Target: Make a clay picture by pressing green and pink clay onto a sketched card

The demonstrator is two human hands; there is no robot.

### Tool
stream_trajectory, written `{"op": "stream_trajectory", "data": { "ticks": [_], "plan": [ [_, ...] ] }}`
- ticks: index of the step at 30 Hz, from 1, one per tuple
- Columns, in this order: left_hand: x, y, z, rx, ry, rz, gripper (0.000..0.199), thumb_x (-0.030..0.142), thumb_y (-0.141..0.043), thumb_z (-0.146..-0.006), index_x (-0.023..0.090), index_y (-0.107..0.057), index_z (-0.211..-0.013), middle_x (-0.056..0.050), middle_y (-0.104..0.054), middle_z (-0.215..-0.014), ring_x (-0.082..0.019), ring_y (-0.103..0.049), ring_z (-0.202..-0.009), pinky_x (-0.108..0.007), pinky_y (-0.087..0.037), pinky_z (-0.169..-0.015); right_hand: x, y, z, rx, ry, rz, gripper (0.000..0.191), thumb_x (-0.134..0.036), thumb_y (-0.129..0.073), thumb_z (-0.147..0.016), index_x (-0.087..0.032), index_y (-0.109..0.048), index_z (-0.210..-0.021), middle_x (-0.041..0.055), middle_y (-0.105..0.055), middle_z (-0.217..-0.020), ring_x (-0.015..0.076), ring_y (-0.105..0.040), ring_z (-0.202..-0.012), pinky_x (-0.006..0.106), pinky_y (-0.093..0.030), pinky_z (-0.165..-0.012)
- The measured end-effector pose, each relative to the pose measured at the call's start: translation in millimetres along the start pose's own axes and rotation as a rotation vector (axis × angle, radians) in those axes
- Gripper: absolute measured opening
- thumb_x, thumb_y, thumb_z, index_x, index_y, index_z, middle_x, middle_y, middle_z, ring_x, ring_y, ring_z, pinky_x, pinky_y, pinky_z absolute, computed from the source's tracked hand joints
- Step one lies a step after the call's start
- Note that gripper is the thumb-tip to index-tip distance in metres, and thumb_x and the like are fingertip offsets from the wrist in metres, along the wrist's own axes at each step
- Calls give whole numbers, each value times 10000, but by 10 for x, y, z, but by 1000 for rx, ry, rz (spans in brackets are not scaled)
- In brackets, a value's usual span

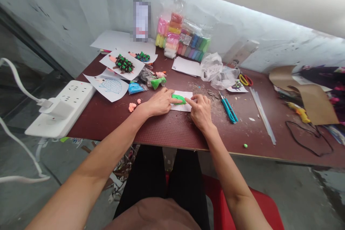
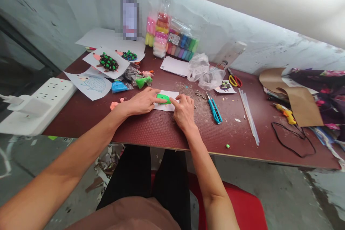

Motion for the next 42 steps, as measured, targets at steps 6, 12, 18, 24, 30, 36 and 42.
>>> {"op": "stream_trajectory", "data": {
  "ticks": [6, 12, 18, 24, 30, 36, 42],
  "plan": [
    [0, 12, 0, 5, 5, 23, 604, 164, -451, -1001, 437, -550, -1531, -81, -574, -1403, -268, -518, -1155, -416, -403, -1067, -6, -25, -10, -3, 14, -17, 440, -105, -488, -986, -322, -807, -1198, 107, -654, -1179, 262, -467, -1047, 409, -337, -915],
    [11, 16, 0, 20, -22, 32, 592, 163, -424, -992, 416, -595, -1499, -97, -576, -1410, -290, -508, -1148, -449, -418, -1048, 78, 20, -10, 54, -25, -39, 477, -92, -457, -997, -329, -784, -1251, 104, -640, -1170, 253, -463, -1001, 404, -335, -881],
    [1, 7, -2, 5, -1, 27, 585, 176, -436, -1002, 420, -574, -1516, -93, -576, -1391, -277, -515, -1147, -425, -414, -1055, -12, -43, -21, -14, 17, 3, 462, -117, -476, -1007, -360, -781, -1252, 106, -616, -1227, 270, -449, -1075, 412, -328, -917],
    [-10, 32, 12, 42, -26, 30, 623, 156, -447, -986, 421, -537, -1542, -71, -585, -1404, -254, -515, -1153, -406, -427, -1061, 6, -36, -21, -16, 2, -7, 441, -90, -491, -992, -318, -810, -1192, 111, -630, -1221, 262, -460, -1065, 408, -339, -932],
    [-26, 25, 14, 32, -18, 45, 595, 135, -450, -973, 392, -607, -1486, -66, -581, -1454, -255, -527, -1202, -412, -423, -1094, 70, 67, 53, 111, 7, -64, 446, -61, -474, -970, -305, -833, -1071, 87, -654, -1164, 237, -481, -973, 405, -366, -886],
    [-73, -2, 10, 55, -4, 77, 638, 106, -450, -939, 283, -546, -1544, -114, -564, -1514, -286, -521, -1279, -455, -405, -1133, -45, 16, 51, 25, 72, -47, 414, -89, -506, -982, -317, -819, -1128, 88, -640, -1225, 245, -476, -1029, 413, -356, -927],
    [-91, -12, 8, 75, -7, 90, 634, 128, -450, -936, 234, -519, -1558, -117, -573, -1509, -279, -525, -1285, -445, -410, -1143, -180, -7, 50, -23, 161, -19, 478, -94, -497, -989, -390, -768, -1249, 66, -628, -1302, 251, -468, -1079, 435, -348, -986]
  ]
}}
Point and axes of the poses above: each hand's wrist, its own z-axis away from the middle knuckle, its own y-axis out of the back of the hand, x = y × z, the point moved 9 cm from there along -z, towards the middle knuckle
